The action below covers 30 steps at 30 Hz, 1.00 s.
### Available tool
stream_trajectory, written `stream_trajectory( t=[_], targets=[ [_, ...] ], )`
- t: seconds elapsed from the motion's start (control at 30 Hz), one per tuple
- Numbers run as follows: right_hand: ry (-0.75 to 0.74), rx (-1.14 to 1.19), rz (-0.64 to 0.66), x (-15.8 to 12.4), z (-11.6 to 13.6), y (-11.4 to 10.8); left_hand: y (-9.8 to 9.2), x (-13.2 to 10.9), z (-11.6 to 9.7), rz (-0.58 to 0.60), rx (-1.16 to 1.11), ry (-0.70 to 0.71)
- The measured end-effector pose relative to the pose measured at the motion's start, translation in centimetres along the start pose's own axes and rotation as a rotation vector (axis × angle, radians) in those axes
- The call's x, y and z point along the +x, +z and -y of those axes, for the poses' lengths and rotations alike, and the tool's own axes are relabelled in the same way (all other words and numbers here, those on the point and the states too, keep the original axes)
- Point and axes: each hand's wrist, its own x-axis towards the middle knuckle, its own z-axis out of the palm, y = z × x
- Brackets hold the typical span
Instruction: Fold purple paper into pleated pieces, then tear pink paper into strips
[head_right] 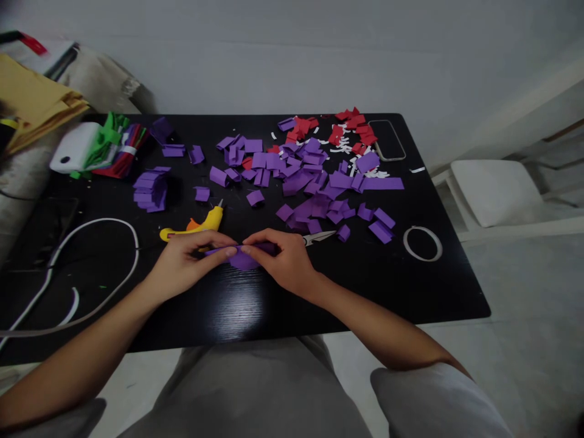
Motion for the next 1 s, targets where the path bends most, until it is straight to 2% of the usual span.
stream_trajectory(
  t=[0.3,0.67,0.8,1.0],
  targets=[
    [-0.018,-0.020,0.067,0.36,0.13,-0.25,-0.03,-0.08,0.50,0.014,-0.024,0.014],
    [-0.039,-0.050,0.016,0.63,-0.14,-0.43,-0.71,0.14,0.08,0.045,-0.043,-0.070],
    [-0.025,-0.042,0.006,0.68,-0.29,-0.42,-0.83,0.13,0.09,0.033,-0.027,-0.060],
    [-0.028,-0.030,0.026,0.30,-0.17,-0.10,-0.41,0.02,0.09,0.076,-0.018,-0.028]
  ],
)
